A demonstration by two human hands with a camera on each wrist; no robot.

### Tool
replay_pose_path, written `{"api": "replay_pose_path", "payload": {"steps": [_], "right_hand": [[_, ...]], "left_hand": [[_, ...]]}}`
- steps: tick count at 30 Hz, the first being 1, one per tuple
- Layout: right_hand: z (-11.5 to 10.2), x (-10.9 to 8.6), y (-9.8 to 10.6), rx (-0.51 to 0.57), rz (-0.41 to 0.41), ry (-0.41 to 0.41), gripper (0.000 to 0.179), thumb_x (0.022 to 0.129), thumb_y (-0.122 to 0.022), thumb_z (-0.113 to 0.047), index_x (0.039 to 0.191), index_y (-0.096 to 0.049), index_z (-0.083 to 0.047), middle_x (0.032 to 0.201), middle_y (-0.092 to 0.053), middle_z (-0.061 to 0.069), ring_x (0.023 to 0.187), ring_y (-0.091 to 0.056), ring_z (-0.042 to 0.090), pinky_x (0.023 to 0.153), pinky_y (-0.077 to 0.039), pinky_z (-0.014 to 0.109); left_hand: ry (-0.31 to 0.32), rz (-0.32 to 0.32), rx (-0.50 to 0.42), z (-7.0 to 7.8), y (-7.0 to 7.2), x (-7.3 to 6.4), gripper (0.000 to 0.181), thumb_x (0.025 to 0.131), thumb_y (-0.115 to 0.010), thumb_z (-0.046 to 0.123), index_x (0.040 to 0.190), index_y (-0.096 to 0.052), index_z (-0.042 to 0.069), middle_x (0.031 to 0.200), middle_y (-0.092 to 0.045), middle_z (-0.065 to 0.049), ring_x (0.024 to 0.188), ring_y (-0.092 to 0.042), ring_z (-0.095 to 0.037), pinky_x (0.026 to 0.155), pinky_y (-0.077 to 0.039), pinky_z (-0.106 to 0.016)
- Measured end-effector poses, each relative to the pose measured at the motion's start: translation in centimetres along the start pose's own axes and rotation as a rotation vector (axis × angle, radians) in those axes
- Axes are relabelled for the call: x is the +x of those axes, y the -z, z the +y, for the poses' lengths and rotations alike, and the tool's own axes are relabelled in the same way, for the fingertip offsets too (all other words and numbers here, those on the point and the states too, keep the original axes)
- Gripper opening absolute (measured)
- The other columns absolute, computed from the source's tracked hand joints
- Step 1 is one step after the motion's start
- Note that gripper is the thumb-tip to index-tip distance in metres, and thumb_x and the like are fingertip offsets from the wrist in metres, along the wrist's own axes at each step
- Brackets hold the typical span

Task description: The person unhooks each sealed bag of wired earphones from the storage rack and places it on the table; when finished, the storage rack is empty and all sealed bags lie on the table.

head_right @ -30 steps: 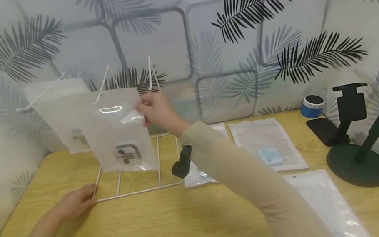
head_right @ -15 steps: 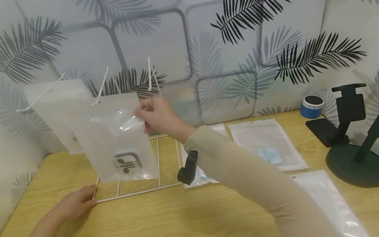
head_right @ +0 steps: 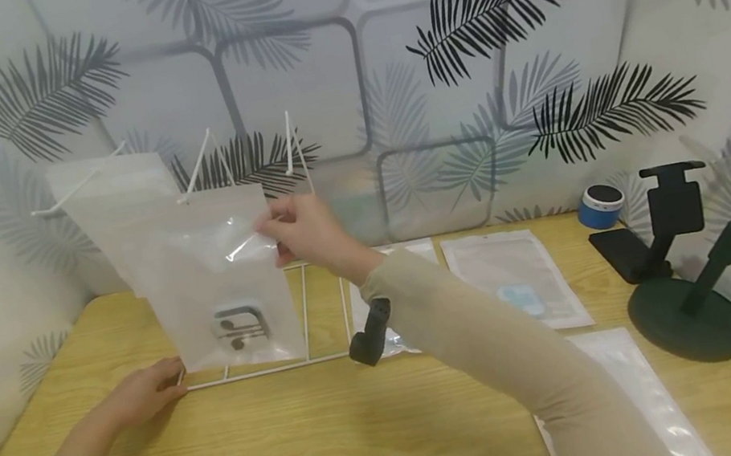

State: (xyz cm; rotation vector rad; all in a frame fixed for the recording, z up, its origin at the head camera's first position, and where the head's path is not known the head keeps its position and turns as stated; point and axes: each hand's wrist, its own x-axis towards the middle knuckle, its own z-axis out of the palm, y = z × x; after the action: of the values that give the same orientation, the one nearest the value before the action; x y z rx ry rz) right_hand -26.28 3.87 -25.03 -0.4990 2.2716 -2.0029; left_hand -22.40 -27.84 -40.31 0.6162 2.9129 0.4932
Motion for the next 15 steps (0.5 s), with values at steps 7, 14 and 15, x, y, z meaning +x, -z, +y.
{"api": "replay_pose_path", "payload": {"steps": [7, 14, 15], "right_hand": [[-0.2, -0.5, 0.0, 0.011, -0.028, 0.022, 0.014, 0.090, -0.059, -0.004, 0.095, -0.064, 0.008, 0.062, -0.056, 0.006, 0.048, -0.052, 0.014, 0.051, -0.054, 0.028], [-0.5, -1.0, 0.0, 0.045, -0.042, 0.042, 0.014, 0.090, -0.058, -0.002, 0.095, -0.064, 0.010, 0.062, -0.057, 0.005, 0.047, -0.052, 0.014, 0.049, -0.052, 0.026], [-0.6, -1.1, 0.0, 0.051, -0.046, 0.045, 0.014, 0.090, -0.058, -0.002, 0.096, -0.063, 0.010, 0.062, -0.057, 0.005, 0.047, -0.052, 0.013, 0.049, -0.053, 0.026]], "left_hand": [[-0.015, -0.001, -0.002, -0.1, -0.2, 0.1, 0.047, 0.091, -0.058, 0.014, 0.127, -0.045, -0.013, 0.131, -0.040, -0.033, 0.117, -0.037, -0.052, 0.095, -0.032, -0.059], [-0.011, -0.006, 0.005, -0.2, -0.2, 0.2, 0.047, 0.091, -0.057, 0.014, 0.128, -0.045, -0.013, 0.131, -0.040, -0.033, 0.117, -0.036, -0.051, 0.095, -0.032, -0.059], [-0.008, -0.006, 0.005, -0.2, -0.2, 0.2, 0.047, 0.091, -0.058, 0.014, 0.128, -0.045, -0.012, 0.131, -0.040, -0.033, 0.117, -0.037, -0.051, 0.095, -0.032, -0.059]]}}
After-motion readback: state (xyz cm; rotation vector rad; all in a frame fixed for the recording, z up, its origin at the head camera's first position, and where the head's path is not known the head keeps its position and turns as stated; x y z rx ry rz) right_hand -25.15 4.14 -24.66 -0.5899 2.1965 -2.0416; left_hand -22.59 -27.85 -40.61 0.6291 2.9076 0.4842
